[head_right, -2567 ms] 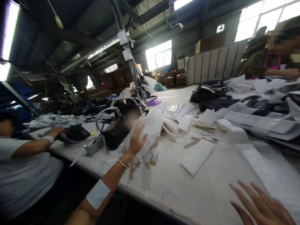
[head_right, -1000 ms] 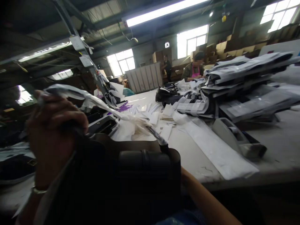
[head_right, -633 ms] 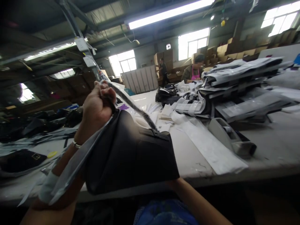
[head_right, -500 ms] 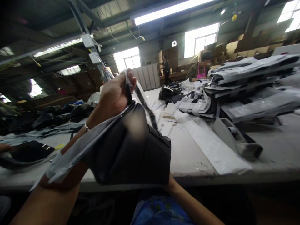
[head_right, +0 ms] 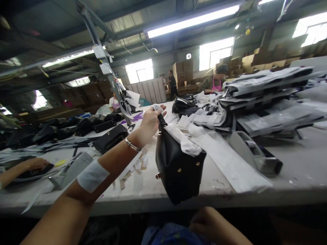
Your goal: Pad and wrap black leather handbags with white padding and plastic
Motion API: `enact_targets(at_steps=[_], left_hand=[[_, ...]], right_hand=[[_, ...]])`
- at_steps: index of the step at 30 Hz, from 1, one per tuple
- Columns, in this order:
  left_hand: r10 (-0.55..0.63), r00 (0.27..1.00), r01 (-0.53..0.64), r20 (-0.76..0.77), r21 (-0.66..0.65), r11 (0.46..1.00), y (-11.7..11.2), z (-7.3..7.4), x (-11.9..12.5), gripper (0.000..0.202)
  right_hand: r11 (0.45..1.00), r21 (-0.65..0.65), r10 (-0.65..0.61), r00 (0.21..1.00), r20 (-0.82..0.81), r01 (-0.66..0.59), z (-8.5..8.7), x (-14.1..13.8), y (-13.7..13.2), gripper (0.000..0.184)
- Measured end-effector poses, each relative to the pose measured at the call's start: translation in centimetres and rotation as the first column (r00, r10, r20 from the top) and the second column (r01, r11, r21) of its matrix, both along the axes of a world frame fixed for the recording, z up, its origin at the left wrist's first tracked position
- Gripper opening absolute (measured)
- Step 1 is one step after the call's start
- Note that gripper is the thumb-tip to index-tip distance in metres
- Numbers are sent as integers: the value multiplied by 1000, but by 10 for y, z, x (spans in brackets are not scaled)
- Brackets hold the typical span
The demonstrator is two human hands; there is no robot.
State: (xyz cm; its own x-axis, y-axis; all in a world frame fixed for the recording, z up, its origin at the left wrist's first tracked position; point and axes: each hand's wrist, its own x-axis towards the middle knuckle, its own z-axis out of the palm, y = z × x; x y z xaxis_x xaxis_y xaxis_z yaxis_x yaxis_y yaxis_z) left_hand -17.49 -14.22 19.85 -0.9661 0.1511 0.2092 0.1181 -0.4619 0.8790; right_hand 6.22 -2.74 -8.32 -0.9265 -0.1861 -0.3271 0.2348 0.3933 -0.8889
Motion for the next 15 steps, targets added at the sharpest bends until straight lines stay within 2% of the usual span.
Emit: enact_targets(at_steps=[1,3,4,6,7,9,11,13,15], left_hand=[[-15,1000,15,2,3,1000,2,-9,0,21],[-38,999,38,3,13,999,9,-23,-2,22],[-48,999,48,0,19,999,13,-29,-3,21],[-74,997,75,-16,24,997,23,-37,-4,20],[-92,995,93,-29,19,995,28,-39,-4,19],[-142,988,141,-65,-13,990,38,-38,0,17],[-201,973,194,-110,-70,978,44,-35,6,16],[-251,955,230,-157,-142,963,38,-36,14,14],[-234,928,147,-291,-292,945,21,-50,24,22]], right_hand=[[996,79,-49,999,16,48,5,8,16,28],[943,194,-240,955,-173,272,16,15,42,33],[896,183,-341,890,-301,405,22,14,51,36],[834,62,-448,738,-505,548,30,5,58,62],[839,-14,-458,693,-556,543,33,-2,57,79],[883,-139,-439,684,-583,448,34,-19,47,96],[891,-199,-448,721,-528,408,32,-36,34,91],[871,-196,-488,746,-452,451,30,-49,24,79],[844,-194,-531,732,-427,500,30,-57,20,73]])
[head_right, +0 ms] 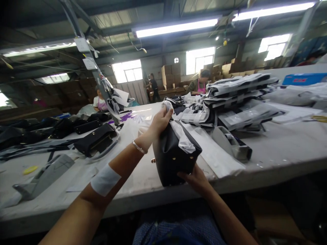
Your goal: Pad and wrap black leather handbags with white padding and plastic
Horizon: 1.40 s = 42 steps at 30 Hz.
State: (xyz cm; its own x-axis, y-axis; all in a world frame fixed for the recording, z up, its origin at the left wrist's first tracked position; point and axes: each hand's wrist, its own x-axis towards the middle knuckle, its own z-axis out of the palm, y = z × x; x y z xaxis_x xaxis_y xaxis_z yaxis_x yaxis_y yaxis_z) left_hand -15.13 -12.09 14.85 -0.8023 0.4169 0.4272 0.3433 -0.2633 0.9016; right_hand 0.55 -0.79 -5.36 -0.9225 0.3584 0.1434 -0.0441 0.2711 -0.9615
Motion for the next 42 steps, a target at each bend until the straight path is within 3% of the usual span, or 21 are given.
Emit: enact_targets(at_steps=[2,4,6,8,9,11,14,16,18,20,22,24,26,28,30,32,34,36,38,42], left_hand=[[132,942,-188,-307,-158,969,-23,-33,15,39],[230,908,-318,-352,-220,922,-44,-77,34,52],[204,945,-269,-254,-256,928,-56,-117,53,60],[72,975,-134,-211,-296,946,-61,-137,65,65],[25,975,-98,-221,-326,940,-62,-137,68,69],[-30,951,-109,-308,-426,898,-63,-119,66,79],[-152,851,-240,-502,-629,739,-70,-82,53,86],[-295,772,-301,-563,-733,610,-78,-72,43,83],[-420,725,-316,-546,-805,502,-88,-80,38,79],[-491,722,-274,-487,-853,443,-99,-100,38,78],[-496,725,-259,-478,-857,446,-113,-119,43,78],[-456,695,-336,-555,-812,476,-128,-130,50,76],[-401,642,-467,-654,-748,472,-144,-132,57,77],[-361,610,-565,-706,-706,427,-160,-131,60,85],[-352,609,-607,-710,-704,368,-171,-132,59,94],[-368,622,-609,-691,-722,327,-178,-136,55,98],[-370,633,-604,-679,-733,313,-178,-142,52,95],[-359,637,-606,-683,-731,314,-176,-150,49,85],[-358,621,-621,-697,-716,318,-173,-161,46,69],[-381,505,-688,-774,-628,364,-175,-182,43,48]], right_hand=[[999,-34,-17,999,-34,16,1,-5,-2,72],[993,-117,1,998,-62,-9,1,-11,-4,70],[967,-240,62,994,-95,-83,2,-17,-11,68],[908,-384,112,980,-164,-168,2,-25,-25,66],[864,-462,118,972,-205,-202,2,-29,-35,66],[750,-615,93,959,-268,-244,2,-37,-59,69],[592,-761,66,957,-282,-265,1,-45,-96,71],[565,-779,117,961,-252,-273,-3,-43,-113,67],[589,-753,233,954,-189,-293,-13,-34,-119,61],[658,-684,365,928,-79,-317,-23,-18,-115,56],[780,-509,452,890,58,-363,-30,2,-102,48],[898,-191,422,897,128,-396,-26,20,-83,40],[927,199,318,948,30,-317,-11,29,-62,31],[837,530,267,947,-180,-136,10,26,-42,23],[644,765,357,890,-282,-16,31,9,-26,37],[432,901,479,856,-196,-36,45,-15,-15,62],[282,952,542,839,-53,-122,50,-40,-10,85],[207,959,556,830,49,-195,48,-61,-9,97],[171,958,538,836,106,-231,40,-73,-10,98],[127,972,491,864,111,-197,26,-74,-13,74]])
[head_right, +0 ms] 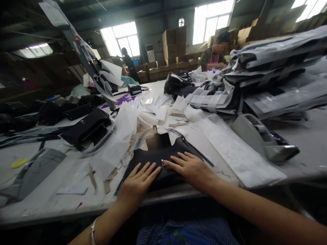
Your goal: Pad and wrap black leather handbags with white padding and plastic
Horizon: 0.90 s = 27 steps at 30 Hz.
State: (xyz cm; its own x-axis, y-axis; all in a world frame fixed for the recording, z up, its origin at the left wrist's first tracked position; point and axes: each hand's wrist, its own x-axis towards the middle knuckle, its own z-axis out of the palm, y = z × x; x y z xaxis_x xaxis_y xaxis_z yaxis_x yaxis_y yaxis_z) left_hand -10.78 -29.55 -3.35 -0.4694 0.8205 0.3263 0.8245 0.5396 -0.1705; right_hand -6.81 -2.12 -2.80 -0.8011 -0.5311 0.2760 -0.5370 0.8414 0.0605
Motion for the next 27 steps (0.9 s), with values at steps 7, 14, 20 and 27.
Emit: enact_targets(at_steps=[7,14,20,27], left_hand=[[-71,990,83,120,-92,992,-2,23,12,55],[-35,980,64,197,-143,988,16,32,8,81],[-128,985,128,117,9,992,5,-17,-5,54],[-136,967,150,216,-50,987,3,-11,6,59]], right_hand=[[997,-58,60,995,78,-56,20,24,10,60],[982,-172,117,960,256,-74,19,11,29,80],[995,-99,28,989,147,-13,-31,20,20,73],[988,-127,99,987,127,-82,-45,23,30,69]])
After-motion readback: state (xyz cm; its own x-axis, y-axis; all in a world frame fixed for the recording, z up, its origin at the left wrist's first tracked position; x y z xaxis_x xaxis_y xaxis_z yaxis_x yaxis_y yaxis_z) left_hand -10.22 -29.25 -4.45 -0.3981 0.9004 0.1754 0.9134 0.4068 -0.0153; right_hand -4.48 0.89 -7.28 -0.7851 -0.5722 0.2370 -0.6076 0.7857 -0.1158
